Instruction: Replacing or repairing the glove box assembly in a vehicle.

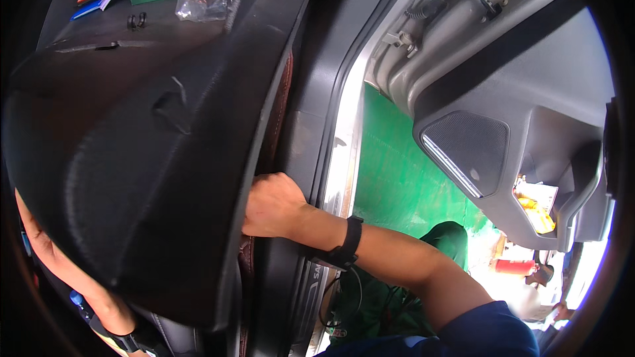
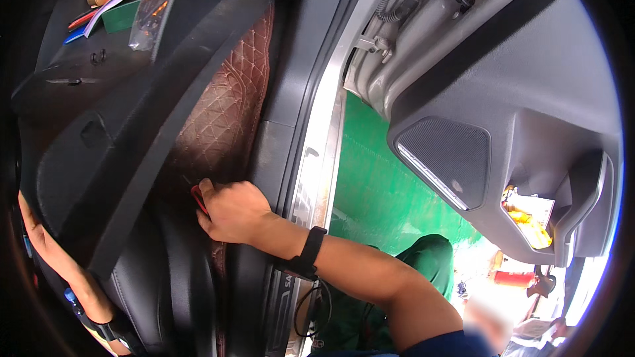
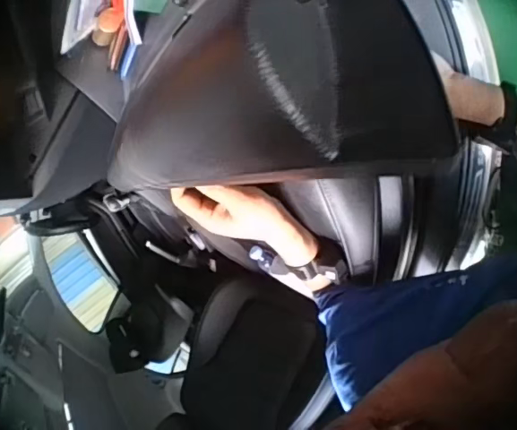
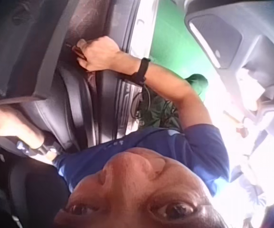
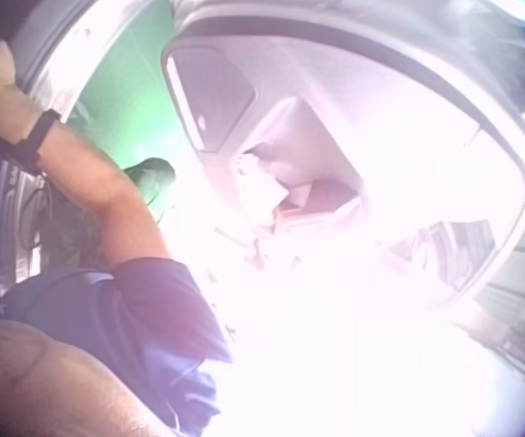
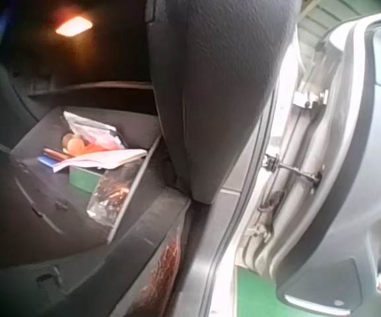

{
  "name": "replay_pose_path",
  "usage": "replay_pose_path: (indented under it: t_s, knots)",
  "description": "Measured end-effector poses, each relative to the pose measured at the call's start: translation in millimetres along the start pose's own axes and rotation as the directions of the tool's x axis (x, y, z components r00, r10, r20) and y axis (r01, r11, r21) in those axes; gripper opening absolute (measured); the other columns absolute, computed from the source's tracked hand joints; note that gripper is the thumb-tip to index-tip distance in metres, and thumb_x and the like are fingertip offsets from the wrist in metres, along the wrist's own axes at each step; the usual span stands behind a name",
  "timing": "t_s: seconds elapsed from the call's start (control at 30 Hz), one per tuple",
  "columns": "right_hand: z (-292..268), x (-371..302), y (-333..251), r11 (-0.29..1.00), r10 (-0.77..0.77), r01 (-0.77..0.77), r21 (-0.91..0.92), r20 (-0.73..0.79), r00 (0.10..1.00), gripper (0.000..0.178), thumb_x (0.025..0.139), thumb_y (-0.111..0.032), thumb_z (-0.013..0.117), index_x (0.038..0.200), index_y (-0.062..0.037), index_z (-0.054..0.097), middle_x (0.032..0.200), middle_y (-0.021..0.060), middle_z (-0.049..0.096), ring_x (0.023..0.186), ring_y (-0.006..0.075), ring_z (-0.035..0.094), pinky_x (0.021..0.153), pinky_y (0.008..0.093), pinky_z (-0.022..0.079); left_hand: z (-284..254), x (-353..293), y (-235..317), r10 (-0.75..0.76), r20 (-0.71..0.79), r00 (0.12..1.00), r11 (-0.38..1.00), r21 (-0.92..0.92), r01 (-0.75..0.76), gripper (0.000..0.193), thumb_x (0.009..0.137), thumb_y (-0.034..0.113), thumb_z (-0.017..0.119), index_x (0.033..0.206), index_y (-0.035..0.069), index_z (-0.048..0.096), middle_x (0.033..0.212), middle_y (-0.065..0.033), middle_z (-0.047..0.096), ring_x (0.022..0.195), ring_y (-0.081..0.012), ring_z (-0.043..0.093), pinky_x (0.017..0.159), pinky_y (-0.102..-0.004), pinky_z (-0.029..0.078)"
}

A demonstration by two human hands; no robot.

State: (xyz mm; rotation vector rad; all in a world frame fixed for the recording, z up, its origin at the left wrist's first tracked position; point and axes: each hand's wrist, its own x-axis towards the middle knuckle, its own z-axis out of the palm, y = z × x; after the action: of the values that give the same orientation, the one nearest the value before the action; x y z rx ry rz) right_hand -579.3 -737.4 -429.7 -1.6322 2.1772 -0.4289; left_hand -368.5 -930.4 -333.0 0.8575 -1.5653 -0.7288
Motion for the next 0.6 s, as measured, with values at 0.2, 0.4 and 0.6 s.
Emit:
replay_pose_path:
  t_s: [0.2, 0.4, 0.6]
  knots:
    - [11, -2, 0, 0.997, -0.065, 0.067, 0.024, -0.099, 0.993, 0.046, 0.086, -0.028, 0.062, 0.114, 0.0084, 0.056, 0.069, 0.0167, 0.067, 0.064, 0.0338, 0.068, 0.059, 0.0434, 0.055, -44, 6, -18, 0.222, 0.272, 0.936, 0.903, 0.304, -0.302, 0.054, 0.097, 0.015, 0.048, 0.147, -0.005, 0.039, 0.149, -0.0185, 0.046, 0.137, -0.0325, 0.045, 0.115, -0.0416, 0.031]
    - [13, -3, -1, 0.995, -0.049, 0.061, 0.078, -0.139, 0.989, 0.045, 0.083, -0.032, 0.068, 0.108, 0.0047, 0.058, 0.061, 0.0137, 0.064, 0.055, 0.0317, 0.066, 0.051, 0.0414, 0.054, -23, 13, 16, 0.037, 0.133, 0.990, 0.996, -0.086, -0.026, 0.051, 0.097, 0.015, 0.047, 0.143, -0.006, 0.041, 0.144, -0.0189, 0.048, 0.132, -0.0328, 0.047, 0.112, -0.0421, 0.034]
    - [13, -4, 5, 0.991, -0.063, 0.080, 0.107, -0.155, 0.986, 0.051, 0.084, -0.030, 0.066, 0.115, 0.0088, 0.057, 0.060, 0.0139, 0.063, 0.055, 0.0319, 0.066, 0.050, 0.0417, 0.053, -2, 31, 44, -0.024, 0.218, 0.976, 0.858, -0.497, 0.132, 0.048, 0.097, 0.014, 0.047, 0.139, -0.007, 0.043, 0.139, -0.0194, 0.050, 0.128, -0.0331, 0.049, 0.109, -0.0426, 0.036]
